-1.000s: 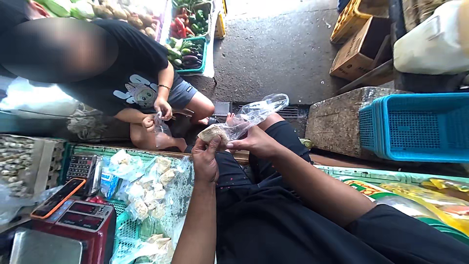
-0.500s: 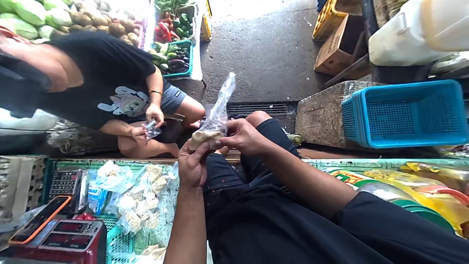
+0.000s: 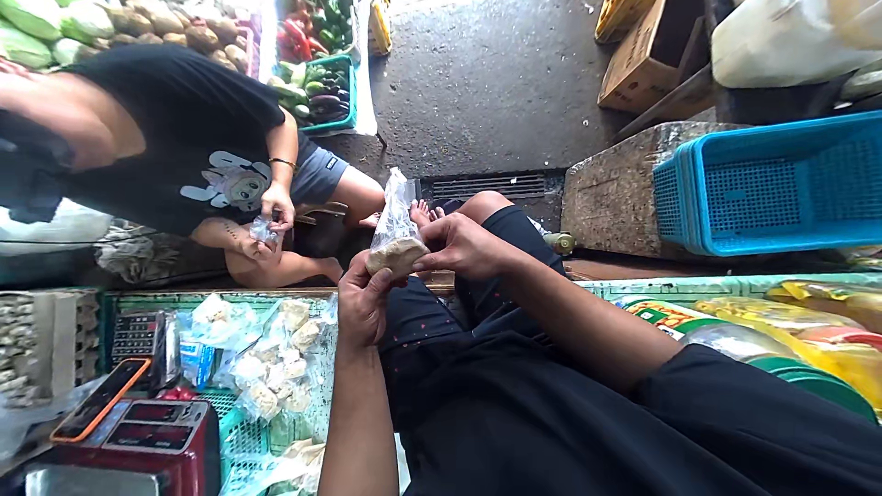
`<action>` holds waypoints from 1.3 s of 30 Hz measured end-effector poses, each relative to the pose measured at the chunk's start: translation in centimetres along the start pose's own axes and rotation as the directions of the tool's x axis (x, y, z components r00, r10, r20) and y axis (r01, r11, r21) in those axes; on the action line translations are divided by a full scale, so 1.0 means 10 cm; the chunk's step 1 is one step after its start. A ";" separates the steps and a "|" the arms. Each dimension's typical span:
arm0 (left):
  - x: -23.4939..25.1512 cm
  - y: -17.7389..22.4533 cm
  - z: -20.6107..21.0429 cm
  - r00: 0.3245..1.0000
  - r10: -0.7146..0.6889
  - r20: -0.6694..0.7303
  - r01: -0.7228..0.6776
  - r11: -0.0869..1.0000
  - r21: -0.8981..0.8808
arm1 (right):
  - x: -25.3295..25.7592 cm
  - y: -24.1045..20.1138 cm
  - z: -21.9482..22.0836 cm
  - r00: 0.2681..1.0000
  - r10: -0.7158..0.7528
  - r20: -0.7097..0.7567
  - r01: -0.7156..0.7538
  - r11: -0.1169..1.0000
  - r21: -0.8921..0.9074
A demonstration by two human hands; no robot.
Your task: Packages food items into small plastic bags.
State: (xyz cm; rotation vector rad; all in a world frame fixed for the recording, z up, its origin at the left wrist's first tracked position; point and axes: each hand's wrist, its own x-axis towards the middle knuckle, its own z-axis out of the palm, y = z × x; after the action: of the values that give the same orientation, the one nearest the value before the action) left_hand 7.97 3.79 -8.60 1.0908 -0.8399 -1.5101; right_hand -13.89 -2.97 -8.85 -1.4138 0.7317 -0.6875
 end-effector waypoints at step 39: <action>0.12 -0.20 0.29 0.980 0.195 -0.029 -0.188 0.969 0.157 | -0.03 0.02 -0.22 0.999 0.022 -0.049 -0.016 0.992 0.124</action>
State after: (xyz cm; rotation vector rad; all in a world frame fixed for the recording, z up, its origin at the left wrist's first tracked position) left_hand 4.55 2.92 -9.68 1.1169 -1.0149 -1.2729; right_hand -15.79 -4.03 -9.05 -1.2789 0.7288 -0.7432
